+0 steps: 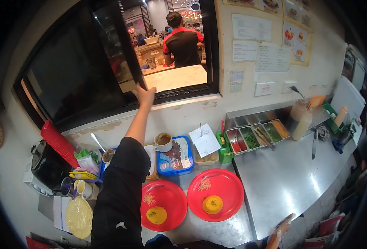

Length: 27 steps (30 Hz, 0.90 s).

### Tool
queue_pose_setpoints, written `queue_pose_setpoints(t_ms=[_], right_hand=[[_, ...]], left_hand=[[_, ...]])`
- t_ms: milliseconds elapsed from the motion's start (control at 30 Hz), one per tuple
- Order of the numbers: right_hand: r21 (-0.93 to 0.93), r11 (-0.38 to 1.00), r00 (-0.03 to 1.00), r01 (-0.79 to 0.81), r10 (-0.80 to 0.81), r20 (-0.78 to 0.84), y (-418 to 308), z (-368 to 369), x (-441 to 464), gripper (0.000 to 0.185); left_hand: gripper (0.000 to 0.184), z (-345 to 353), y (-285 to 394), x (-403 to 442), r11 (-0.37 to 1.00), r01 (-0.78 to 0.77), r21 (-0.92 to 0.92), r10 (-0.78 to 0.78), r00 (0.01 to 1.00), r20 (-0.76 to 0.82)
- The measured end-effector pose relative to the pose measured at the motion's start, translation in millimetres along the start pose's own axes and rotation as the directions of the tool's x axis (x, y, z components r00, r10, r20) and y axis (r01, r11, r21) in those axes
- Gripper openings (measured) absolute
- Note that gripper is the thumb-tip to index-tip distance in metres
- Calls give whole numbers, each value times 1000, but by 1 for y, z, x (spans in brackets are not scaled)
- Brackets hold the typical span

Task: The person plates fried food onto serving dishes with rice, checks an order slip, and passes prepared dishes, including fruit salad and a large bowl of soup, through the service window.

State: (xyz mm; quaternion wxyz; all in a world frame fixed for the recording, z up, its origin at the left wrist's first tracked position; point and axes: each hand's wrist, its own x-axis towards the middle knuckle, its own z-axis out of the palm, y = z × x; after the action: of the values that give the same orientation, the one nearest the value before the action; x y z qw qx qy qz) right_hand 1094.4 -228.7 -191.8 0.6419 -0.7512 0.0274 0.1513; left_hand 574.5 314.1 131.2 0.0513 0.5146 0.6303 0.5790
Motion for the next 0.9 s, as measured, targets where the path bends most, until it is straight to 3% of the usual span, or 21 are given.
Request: queue_pose_setpoints(t_ms=[100,167,200,233,267,300,367,400,467,533,600,633,667,700,733,767,800,867,900], right_hand=[[93,995,998,23,-17,-62,-4,8,-2,69],[-113,993,995,24,-34,-90,-1,4,1,72],[-102,994,995,31,-40,-92,0,2,5,72],[-288,957,994,-9,-22,-106,1,-1,9,74],[-465,884,992,-52,-7,-123,2,-4,11,76],[-461,886,992,-45,-15,-126,4,-5,12,76],[-433,900,975,-50,-50,-216,9,1,14,79],[-404,914,964,-40,-72,-257,12,3,15,80],[-412,911,963,-19,-94,-252,16,3,22,80],[-425,905,965,-3,-108,-237,18,0,23,81],[-448,892,963,-67,-61,-264,10,3,16,81],[-453,889,965,-67,-57,-254,11,3,17,81],[-438,897,969,-55,-57,-239,13,2,20,81],[-424,905,973,-45,-56,-224,15,1,21,82],[-433,900,975,-47,-53,-216,13,3,20,82],[-430,901,976,-64,-34,-216,8,3,18,82],[-427,901,976,-79,-17,-216,8,1,17,82],[-409,911,983,-48,-31,-184,15,-1,24,83],[-373,928,986,-19,-44,-160,19,0,29,83]], left_hand=[[92,20,24,-18,999,-16,-48,23,990,139],[97,30,40,-27,997,-53,-62,68,958,279],[99,34,49,-30,995,-83,-57,98,931,353],[101,38,57,-32,992,-113,-54,125,897,425],[104,40,65,-32,989,-121,-85,147,848,510],[94,44,73,-34,986,-149,-78,167,806,568],[80,35,91,-37,959,-34,-280,267,427,864],[80,25,102,-47,957,-34,-287,273,432,860],[60,-1,108,-79,984,52,-171,140,369,919],[55,-42,85,-111,891,-317,-325,434,387,813],[46,-123,72,-161,782,-492,-382,609,476,634],[39,-154,53,-183,810,-445,-382,585,562,585],[34,-184,31,-207,865,-288,-410,483,696,531],[32,-208,-12,-227,955,-35,-294,203,801,563],[30,-229,-51,-252,917,-112,-382,256,900,351],[29,-253,-97,-278,974,43,-222,24,956,291],[29,-272,-146,-304,982,62,-176,-33,986,164],[28,-321,-212,-359,984,142,105,-146,989,30],[28,-334,-234,-386,982,151,111,-155,988,24]])
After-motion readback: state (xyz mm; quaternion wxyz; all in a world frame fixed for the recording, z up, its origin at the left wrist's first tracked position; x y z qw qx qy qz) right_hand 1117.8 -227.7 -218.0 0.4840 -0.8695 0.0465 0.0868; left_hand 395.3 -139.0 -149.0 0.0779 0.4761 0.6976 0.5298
